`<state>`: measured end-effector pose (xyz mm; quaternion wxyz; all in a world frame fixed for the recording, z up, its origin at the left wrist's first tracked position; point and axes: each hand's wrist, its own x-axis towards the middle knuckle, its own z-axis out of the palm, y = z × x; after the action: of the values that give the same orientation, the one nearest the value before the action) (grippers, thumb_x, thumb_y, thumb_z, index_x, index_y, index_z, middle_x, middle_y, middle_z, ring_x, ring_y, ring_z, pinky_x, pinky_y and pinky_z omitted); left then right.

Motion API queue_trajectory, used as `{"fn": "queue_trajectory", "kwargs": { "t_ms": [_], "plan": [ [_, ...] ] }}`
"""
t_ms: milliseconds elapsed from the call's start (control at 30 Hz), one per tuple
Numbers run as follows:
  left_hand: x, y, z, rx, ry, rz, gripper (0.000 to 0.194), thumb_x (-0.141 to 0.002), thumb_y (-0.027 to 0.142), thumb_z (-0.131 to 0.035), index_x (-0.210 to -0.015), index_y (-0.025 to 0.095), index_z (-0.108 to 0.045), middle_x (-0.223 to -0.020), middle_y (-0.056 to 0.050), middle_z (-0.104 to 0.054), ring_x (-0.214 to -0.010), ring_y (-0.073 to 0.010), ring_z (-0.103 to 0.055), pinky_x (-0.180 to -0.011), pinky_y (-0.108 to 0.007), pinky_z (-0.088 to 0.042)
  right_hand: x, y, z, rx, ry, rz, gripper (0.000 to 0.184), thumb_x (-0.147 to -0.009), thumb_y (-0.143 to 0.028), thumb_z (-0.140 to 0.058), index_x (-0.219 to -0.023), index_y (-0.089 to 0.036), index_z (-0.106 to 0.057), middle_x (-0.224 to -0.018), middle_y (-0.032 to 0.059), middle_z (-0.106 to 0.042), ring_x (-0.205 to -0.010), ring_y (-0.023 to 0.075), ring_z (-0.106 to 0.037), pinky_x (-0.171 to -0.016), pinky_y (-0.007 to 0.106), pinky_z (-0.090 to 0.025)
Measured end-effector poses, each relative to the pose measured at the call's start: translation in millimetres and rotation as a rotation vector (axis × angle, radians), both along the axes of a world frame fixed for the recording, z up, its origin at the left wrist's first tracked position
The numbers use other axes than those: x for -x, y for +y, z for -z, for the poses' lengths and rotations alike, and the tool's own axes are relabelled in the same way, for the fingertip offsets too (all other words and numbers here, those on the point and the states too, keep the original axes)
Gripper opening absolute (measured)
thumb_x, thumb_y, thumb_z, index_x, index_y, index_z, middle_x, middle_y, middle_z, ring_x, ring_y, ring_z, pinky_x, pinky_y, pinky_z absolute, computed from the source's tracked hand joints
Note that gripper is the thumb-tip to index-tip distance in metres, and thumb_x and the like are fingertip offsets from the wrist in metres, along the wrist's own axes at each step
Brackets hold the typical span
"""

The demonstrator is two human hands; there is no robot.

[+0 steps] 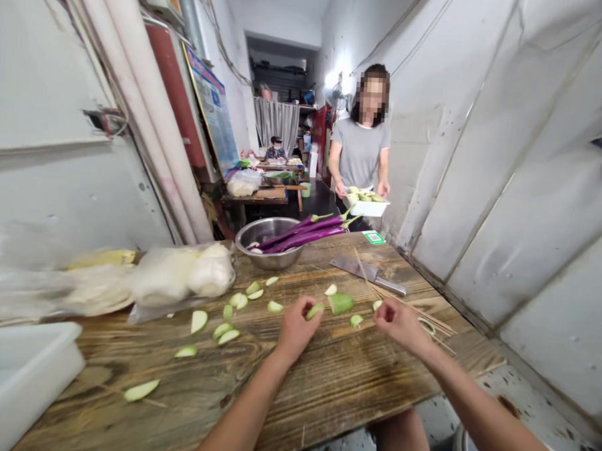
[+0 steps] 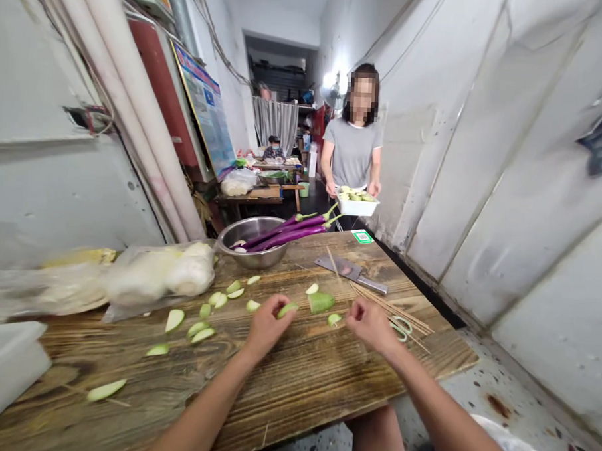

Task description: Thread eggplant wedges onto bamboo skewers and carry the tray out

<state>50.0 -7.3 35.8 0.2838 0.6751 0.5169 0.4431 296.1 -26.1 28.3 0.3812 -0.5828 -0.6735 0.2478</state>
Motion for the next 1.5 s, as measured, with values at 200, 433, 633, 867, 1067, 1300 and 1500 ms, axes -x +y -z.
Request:
{"fn": "queue_trajectory", "kwargs": {
  "t_ms": [200, 433, 633, 867, 1067, 1300, 1500],
  "plan": [
    [55.8, 10.7, -7.3, 0.406, -0.959, -0.009, 0.032, -0.062, 0.019, -0.072, -0.091, 0.019, -0.058, -0.069, 0.003, -0.059, -0.057, -0.0069, -0.055, -0.060, -0.021, -0.048, 127.1, 11.5, -4.3, 0.145, 0.457, -0.320, 0.011, -0.061, -0.016, -0.050, -0.058, -0.021, -0.040, -0.063, -0.0024, -0.059, -0.047, 0.0082, -0.047, -0.045, 0.020, -0.036],
    [73.1, 21.4, -4.7, 0.459, -1.235, 0.000, 0.025, -0.077, 0.014, -0.057, -0.102, 0.018, -0.060, -0.093, -0.005, -0.066, -0.062, -0.0086, -0.060, -0.059, -0.022, -0.053, 187.5, 22.9, -0.8, 0.075, 0.577, -0.438, 0.028, -0.087, -0.039, -0.038, -0.079, -0.018, -0.054, -0.060, -0.0029, -0.055, -0.044, 0.0061, -0.043, -0.043, 0.018, -0.033],
    [74.1, 24.2, -9.9, 0.422, -1.361, -0.109, 0.017, -0.084, 0.015, -0.049, -0.096, 0.012, -0.060, -0.093, -0.011, -0.067, -0.086, -0.0161, -0.065, -0.077, -0.028, -0.054, 187.0, 12.9, 18.4, 0.275, 0.637, -0.454, 0.045, -0.087, -0.047, -0.034, -0.119, -0.017, -0.044, -0.053, -0.0059, -0.054, -0.028, 0.0058, -0.032, -0.031, 0.018, -0.025],
    [94.2, 31.5, -13.8, 0.370, -1.521, -0.214, 0.011, -0.087, 0.015, -0.045, -0.088, 0.012, -0.055, -0.097, -0.014, -0.066, -0.098, -0.0206, -0.062, -0.084, -0.035, -0.052, 187.6, 2.4, 19.0, 0.221, 0.462, -0.476, 0.033, -0.079, -0.033, -0.041, -0.101, -0.015, -0.057, -0.056, -0.0020, -0.057, -0.039, 0.0084, -0.046, -0.037, 0.019, -0.033],
    [103.7, 32.6, -14.5, 0.376, -1.618, -0.273, 0.018, -0.088, 0.017, -0.041, -0.092, 0.007, -0.055, -0.095, -0.018, -0.066, -0.095, -0.0232, -0.063, -0.079, -0.037, -0.054, 188.7, 0.1, 18.6, 0.204, 0.435, -0.437, 0.037, -0.080, -0.033, -0.042, -0.103, -0.011, -0.060, -0.041, -0.0070, -0.043, -0.037, 0.0084, -0.040, -0.040, 0.020, -0.031],
    [103.3, 34.1, -10.7, 0.448, -1.553, -0.350, 0.014, -0.086, 0.014, -0.043, -0.088, 0.007, -0.056, -0.091, -0.018, -0.067, -0.097, -0.0250, -0.063, -0.079, -0.038, -0.054, 191.8, -0.8, 20.2, 0.178, 0.405, -0.502, 0.045, -0.085, -0.041, -0.041, -0.112, -0.009, -0.058, -0.043, -0.0065, -0.041, -0.038, 0.0086, -0.038, -0.040, 0.020, -0.030],
    [102.0, 34.5, -10.0, 0.472, -1.546, -0.371, 0.009, -0.085, 0.013, -0.046, -0.085, 0.010, -0.054, -0.093, -0.017, -0.066, -0.096, -0.0238, -0.063, -0.078, -0.036, -0.055, 192.1, -3.5, 19.4, 0.132, 0.292, -0.546, 0.041, -0.087, -0.035, -0.036, -0.109, -0.011, -0.062, -0.044, -0.0043, -0.046, -0.040, 0.0097, -0.042, -0.044, 0.021, -0.035]
  ]
}}
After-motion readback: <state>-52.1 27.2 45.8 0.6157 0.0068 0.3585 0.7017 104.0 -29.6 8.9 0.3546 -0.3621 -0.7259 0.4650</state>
